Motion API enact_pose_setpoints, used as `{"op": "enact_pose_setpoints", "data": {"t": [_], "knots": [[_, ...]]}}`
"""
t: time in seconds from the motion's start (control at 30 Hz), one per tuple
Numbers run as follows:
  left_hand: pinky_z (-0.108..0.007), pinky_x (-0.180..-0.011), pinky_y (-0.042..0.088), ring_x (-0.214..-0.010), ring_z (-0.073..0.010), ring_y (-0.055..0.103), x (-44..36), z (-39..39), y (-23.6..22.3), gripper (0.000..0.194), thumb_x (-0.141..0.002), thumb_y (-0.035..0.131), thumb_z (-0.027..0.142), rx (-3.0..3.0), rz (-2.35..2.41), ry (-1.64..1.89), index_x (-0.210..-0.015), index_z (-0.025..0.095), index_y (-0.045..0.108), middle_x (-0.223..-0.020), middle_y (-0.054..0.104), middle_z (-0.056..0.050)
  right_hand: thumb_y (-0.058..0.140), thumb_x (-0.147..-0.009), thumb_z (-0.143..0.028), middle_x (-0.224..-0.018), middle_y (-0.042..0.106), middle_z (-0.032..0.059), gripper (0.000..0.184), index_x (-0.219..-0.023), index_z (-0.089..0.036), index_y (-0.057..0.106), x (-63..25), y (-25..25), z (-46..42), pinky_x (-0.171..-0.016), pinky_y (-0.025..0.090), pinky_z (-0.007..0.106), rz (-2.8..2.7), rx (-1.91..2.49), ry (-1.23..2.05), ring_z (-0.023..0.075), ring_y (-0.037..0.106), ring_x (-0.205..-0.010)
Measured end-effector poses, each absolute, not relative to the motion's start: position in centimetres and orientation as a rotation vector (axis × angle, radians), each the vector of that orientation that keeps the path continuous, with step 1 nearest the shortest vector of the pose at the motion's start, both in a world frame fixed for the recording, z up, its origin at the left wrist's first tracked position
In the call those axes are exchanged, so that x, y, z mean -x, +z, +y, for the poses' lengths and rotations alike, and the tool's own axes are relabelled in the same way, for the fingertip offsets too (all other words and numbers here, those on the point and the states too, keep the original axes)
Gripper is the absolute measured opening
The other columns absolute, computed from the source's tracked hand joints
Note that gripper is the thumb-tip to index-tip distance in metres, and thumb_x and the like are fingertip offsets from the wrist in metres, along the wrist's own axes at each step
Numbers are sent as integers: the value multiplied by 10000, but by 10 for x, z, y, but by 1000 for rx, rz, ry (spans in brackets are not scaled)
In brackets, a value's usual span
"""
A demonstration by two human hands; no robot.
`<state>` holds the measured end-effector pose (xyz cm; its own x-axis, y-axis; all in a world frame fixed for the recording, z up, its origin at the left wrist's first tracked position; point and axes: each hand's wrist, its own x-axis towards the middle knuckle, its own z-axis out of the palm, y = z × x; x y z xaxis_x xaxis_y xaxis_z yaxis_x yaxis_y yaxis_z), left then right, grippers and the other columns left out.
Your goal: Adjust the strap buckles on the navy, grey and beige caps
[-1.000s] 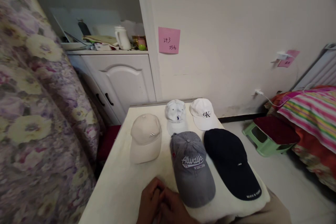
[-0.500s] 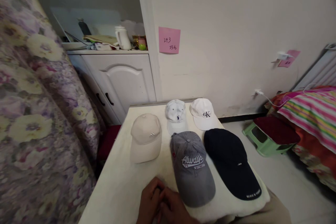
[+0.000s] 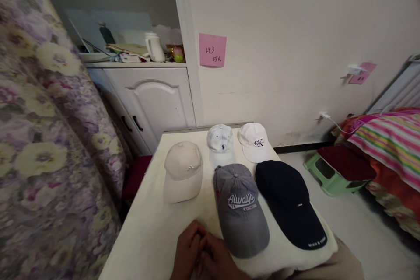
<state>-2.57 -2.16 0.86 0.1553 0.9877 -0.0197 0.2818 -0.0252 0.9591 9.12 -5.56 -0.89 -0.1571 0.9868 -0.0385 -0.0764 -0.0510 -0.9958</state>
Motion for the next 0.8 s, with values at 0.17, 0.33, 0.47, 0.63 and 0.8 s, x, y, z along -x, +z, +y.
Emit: {"op": "enact_pose_setpoints", "data": {"t": [0.17,0.33,0.47,0.63,0.8], "knots": [[-263,-522,435,-559,-189,550,27,-21,8,150,-748,516,260,-1499,1310,955,-634,199,589,-586,612,-8,509,-664,-254,-553,578,-17,117,-778,-243,533,-89,-15,-54,-524,503,357,-1209,1030,1439,235,616,-500],[-245,-457,391,-504,-175,523,27,-22,9,146,-755,529,277,-1473,1286,942,-640,201,576,-566,601,-4,543,-699,-221,-598,610,14,102,-778,-279,569,-91,-13,-57,-577,514,401,-1196,1023,1440,267,642,-557],[-241,-462,386,-516,-174,522,26,-23,9,157,-765,532,282,-1464,1284,948,-636,201,570,-570,590,-2,522,-761,-208,-668,641,48,147,-805,-319,607,-93,-8,-60,-636,523,434,-1183,1061,1485,293,670,-633],[-257,-512,413,-553,-184,533,27,-22,8,147,-763,532,268,-1496,1295,942,-641,198,576,-580,595,-3,509,-777,-193,-745,679,69,196,-826,-336,633,-95,-6,-60,-630,510,439,-1221,1037,1441,308,679,-687],[-251,-512,405,-545,-178,521,27,-22,9,124,-738,545,253,-1478,1285,951,-628,199,565,-572,581,9,482,-804,-176,-786,675,76,245,-876,-337,652,-96,-7,-62,-620,506,384,-1244,1029,1417,272,684,-701]]}}
